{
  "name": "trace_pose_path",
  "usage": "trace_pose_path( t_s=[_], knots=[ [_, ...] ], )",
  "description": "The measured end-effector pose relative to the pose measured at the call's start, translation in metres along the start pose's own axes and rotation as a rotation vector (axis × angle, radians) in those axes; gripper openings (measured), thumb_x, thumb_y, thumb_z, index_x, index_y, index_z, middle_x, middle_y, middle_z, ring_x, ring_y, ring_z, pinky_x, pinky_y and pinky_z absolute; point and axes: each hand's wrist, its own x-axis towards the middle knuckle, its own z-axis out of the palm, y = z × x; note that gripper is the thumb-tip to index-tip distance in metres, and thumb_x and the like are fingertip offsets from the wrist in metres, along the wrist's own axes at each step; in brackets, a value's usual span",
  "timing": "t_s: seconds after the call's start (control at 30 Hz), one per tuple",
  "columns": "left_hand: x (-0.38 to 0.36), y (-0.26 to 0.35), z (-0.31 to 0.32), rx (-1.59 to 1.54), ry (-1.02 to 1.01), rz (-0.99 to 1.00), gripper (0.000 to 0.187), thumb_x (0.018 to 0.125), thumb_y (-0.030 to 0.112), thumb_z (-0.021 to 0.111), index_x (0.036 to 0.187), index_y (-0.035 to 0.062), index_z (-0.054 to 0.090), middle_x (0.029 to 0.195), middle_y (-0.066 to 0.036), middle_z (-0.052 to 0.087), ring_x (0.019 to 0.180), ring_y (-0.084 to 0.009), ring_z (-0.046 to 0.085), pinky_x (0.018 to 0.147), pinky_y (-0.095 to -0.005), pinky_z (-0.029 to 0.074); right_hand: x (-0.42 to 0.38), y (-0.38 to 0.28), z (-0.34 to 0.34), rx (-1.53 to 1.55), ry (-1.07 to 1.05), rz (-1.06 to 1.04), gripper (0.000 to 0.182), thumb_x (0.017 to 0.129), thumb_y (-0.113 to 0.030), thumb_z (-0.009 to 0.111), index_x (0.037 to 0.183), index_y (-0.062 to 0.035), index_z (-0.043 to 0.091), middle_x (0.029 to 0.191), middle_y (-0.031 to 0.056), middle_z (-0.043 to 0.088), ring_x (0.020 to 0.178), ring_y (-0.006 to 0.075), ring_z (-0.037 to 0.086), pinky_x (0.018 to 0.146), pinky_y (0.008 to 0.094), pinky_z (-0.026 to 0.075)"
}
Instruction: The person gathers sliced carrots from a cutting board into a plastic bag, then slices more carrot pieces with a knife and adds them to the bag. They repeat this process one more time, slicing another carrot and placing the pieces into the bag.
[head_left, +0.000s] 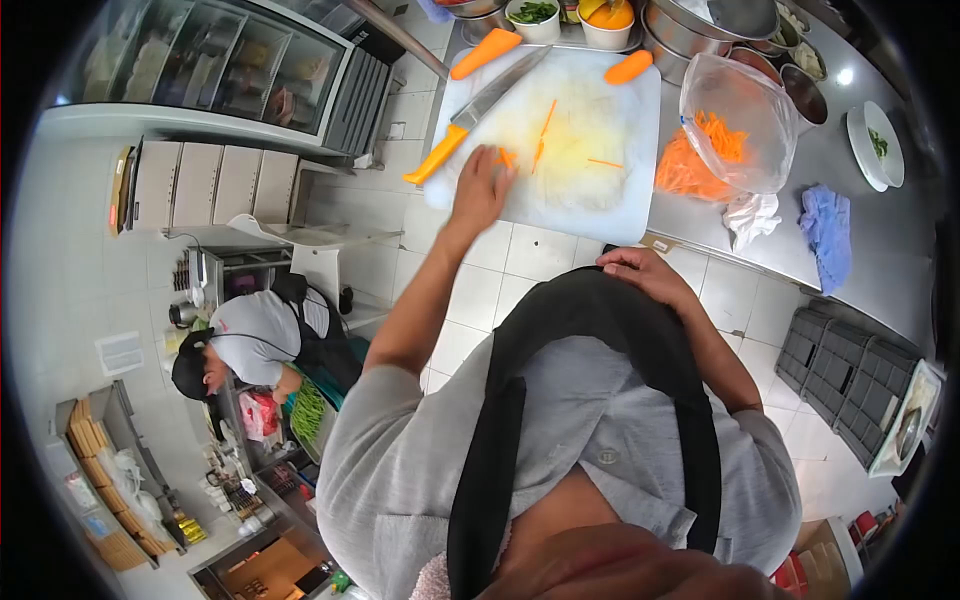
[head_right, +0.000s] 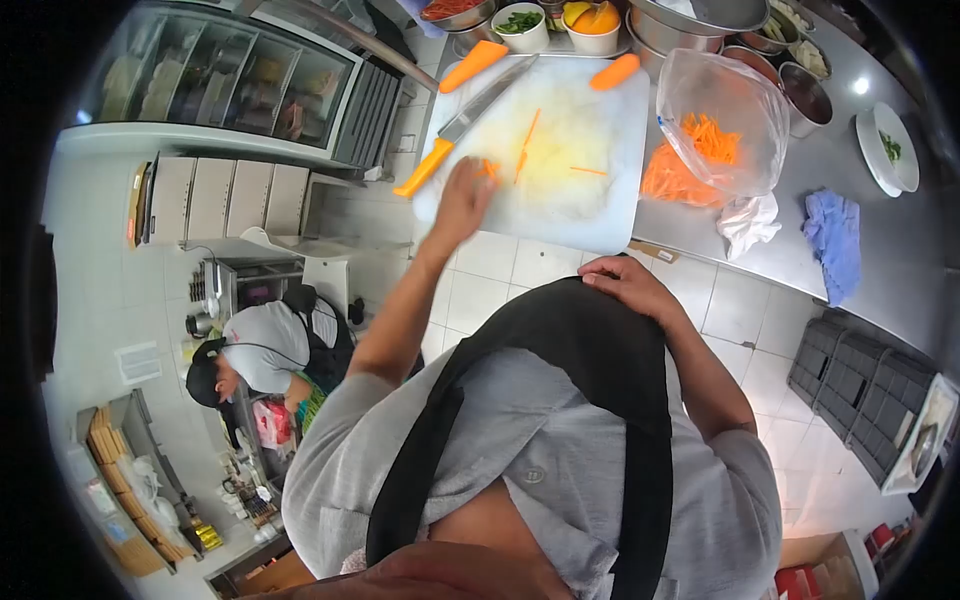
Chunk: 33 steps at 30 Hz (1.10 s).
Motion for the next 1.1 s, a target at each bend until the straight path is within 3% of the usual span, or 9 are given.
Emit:
trace_pose_path(
  t_s=[0.07, 0.2, 0.37, 0.43, 0.73, 0.9, 0.97, 1.03, 1.1],
  knots=[
    [-0.035, 0.030, 0.015, 0.239, -0.011, -0.060, 0.084, 0.094, 0.050, 0.058, 0.151, -0.0043, 0.028, 0.154, -0.034, 0.027, 0.144, -0.0520, 0.022, 0.117, -0.0627, 0.015, 0.009, 0.007, 0.001, 0.036, -0.028, 0.033, 0.031, 0.096, -0.025, 0.065, 0.116, -0.0020, 0.070, 0.103, 0.0061, 0.072, 0.098, 0.0137, 0.063, 0.090, 0.0273, 0.048],
    [0.010, 0.073, 0.048, 0.214, 0.153, -0.179, 0.085, 0.095, 0.052, 0.055, 0.150, -0.0068, 0.029, 0.152, -0.035, 0.029, 0.143, -0.0527, 0.022, 0.117, -0.0611, 0.015, 0.031, 0.036, 0.012, 0.012, -0.111, 0.067, 0.033, 0.096, -0.028, 0.065, 0.115, -0.0014, 0.070, 0.101, 0.0054, 0.072, 0.095, 0.0124, 0.063, 0.089, 0.0259, 0.048],
    [0.076, 0.095, 0.071, 0.115, 0.197, 0.020, 0.076, 0.095, 0.046, 0.057, 0.143, -0.0102, 0.037, 0.145, -0.030, 0.039, 0.138, -0.0468, 0.033, 0.116, -0.0579, 0.021, 0.043, 0.037, 0.022, 0.331, -0.096, 0.440, 0.035, 0.097, -0.027, 0.064, 0.121, -0.0015, 0.065, 0.109, 0.0081, 0.070, 0.099, 0.0159, 0.065, 0.092, 0.0274, 0.050],
    [0.081, 0.103, 0.073, 0.010, 0.160, 0.109, 0.068, 0.096, 0.042, 0.058, 0.139, -0.0089, 0.043, 0.141, -0.028, 0.044, 0.135, -0.0450, 0.037, 0.116, -0.0564, 0.025, 0.050, 0.051, 0.023, 0.885, -0.111, 0.401, 0.040, 0.099, -0.024, 0.060, 0.132, -0.0010, 0.056, 0.116, 0.0117, 0.067, 0.106, 0.0210, 0.066, 0.096, 0.0327, 0.052],
    [0.026, 0.113, 0.060, -0.340, -0.111, 0.496, 0.019, 0.091, 0.006, 0.061, 0.109, 0.0014, 0.065, 0.115, -0.016, 0.061, 0.121, -0.0354, 0.053, 0.111, -0.0459, 0.037, 0.064, 0.055, 0.045, 1.184, 0.039, 0.206, 0.045, 0.106, -0.026, 0.039, 0.138, 0.0061, 0.045, 0.141, 0.0237, 0.052, 0.129, 0.0340, 0.054, 0.109, 0.0473, 0.046],
    [-0.055, 0.103, 0.059, -0.443, -0.141, 0.520, 0.017, 0.090, 0.006, 0.062, 0.106, 0.0000, 0.067, 0.115, -0.016, 0.062, 0.118, -0.0359, 0.056, 0.109, -0.0451, 0.041, 0.078, 0.075, 0.059, 1.729, -0.275, -0.048, 0.047, 0.106, -0.029, 0.034, 0.133, 0.0066, 0.049, 0.138, 0.0249, 0.053, 0.128, 0.0364, 0.053, 0.111, 0.0472, 0.043],
    [-0.072, 0.099, 0.052, -0.500, -0.194, 0.554, 0.017, 0.090, 0.006, 0.063, 0.105, -0.0008, 0.068, 0.115, -0.016, 0.063, 0.116, -0.0361, 0.058, 0.107, -0.0444, 0.043, 0.077, 0.052, 0.062, 1.621, -0.245, 0.079, 0.048, 0.105, -0.031, 0.034, 0.133, 0.0059, 0.050, 0.137, 0.0240, 0.054, 0.127, 0.0349, 0.055, 0.110, 0.0467, 0.044],
    [-0.084, 0.099, 0.030, -0.703, -0.499, 0.241, 0.016, 0.091, 0.008, 0.066, 0.103, -0.0013, 0.069, 0.116, -0.016, 0.066, 0.111, -0.0332, 0.063, 0.102, -0.0420, 0.047, 0.078, 0.052, 0.072, 1.509, -0.211, 0.218, 0.049, 0.105, -0.033, 0.035, 0.133, 0.0052, 0.050, 0.136, 0.0231, 0.055, 0.126, 0.0334, 0.056, 0.109, 0.0462, 0.045],
    [-0.093, 0.104, 0.019, -0.802, -0.406, 0.149, 0.015, 0.092, 0.008, 0.066, 0.104, -0.0007, 0.070, 0.116, -0.015, 0.067, 0.110, -0.0294, 0.064, 0.100, -0.0399, 0.049, 0.086, 0.070, 0.078, 1.296, -0.163, 0.326, 0.049, 0.104, -0.036, 0.038, 0.129, 0.0038, 0.053, 0.129, 0.0221, 0.059, 0.119, 0.0309, 0.060, 0.105, 0.0452, 0.047]
  ],
)
